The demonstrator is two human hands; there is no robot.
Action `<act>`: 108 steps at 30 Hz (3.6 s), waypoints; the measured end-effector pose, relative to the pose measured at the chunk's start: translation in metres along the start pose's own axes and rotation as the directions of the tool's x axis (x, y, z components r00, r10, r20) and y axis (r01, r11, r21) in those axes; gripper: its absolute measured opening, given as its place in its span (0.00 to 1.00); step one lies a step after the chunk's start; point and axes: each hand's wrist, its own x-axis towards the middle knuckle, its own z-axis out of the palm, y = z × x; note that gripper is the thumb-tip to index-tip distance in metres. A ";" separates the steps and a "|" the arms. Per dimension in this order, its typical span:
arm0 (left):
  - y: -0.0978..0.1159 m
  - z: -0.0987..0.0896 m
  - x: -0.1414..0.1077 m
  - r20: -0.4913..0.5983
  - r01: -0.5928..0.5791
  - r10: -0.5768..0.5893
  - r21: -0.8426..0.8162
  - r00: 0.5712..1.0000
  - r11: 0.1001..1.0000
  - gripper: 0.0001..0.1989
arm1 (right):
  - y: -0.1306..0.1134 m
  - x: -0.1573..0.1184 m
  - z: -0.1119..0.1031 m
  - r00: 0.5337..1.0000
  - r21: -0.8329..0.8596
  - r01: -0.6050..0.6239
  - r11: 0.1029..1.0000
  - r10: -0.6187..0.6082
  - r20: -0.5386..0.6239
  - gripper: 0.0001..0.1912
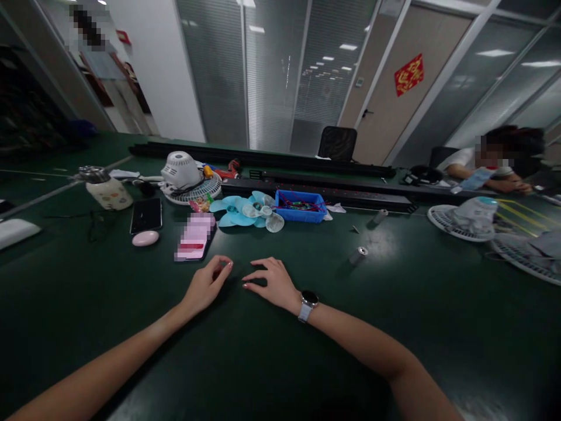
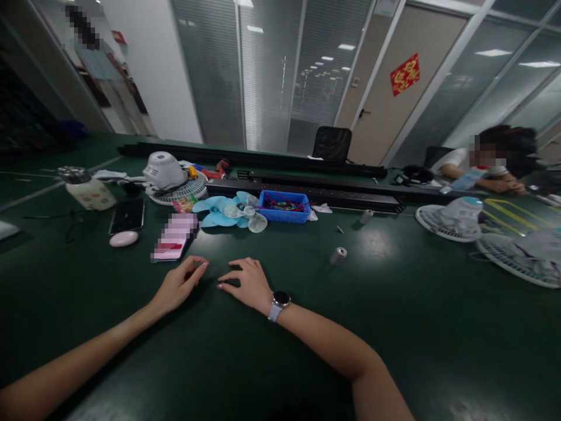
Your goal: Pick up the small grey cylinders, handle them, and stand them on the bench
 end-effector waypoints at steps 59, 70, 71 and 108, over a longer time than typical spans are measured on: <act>-0.003 0.026 0.022 -0.040 -0.118 0.119 0.031 0.992 0.993 0.16 | 0.172 -0.127 -0.105 0.597 0.175 -0.484 0.857 0.470 -0.650 0.32; 0.002 0.022 0.018 -0.072 -0.118 0.120 0.026 0.990 0.993 0.16 | 0.144 -0.118 -0.103 0.562 0.269 -0.491 0.829 0.537 -0.629 0.29; 0.002 0.022 0.018 -0.076 -0.115 0.117 0.021 0.990 0.993 0.16 | 0.130 -0.113 -0.099 0.586 0.277 -0.457 0.845 0.521 -0.620 0.29; 0.063 0.040 -0.003 -0.001 -0.362 0.363 -0.076 0.932 0.929 0.11 | -0.015 -0.059 -0.005 0.952 0.445 -0.113 0.888 0.224 -0.207 0.18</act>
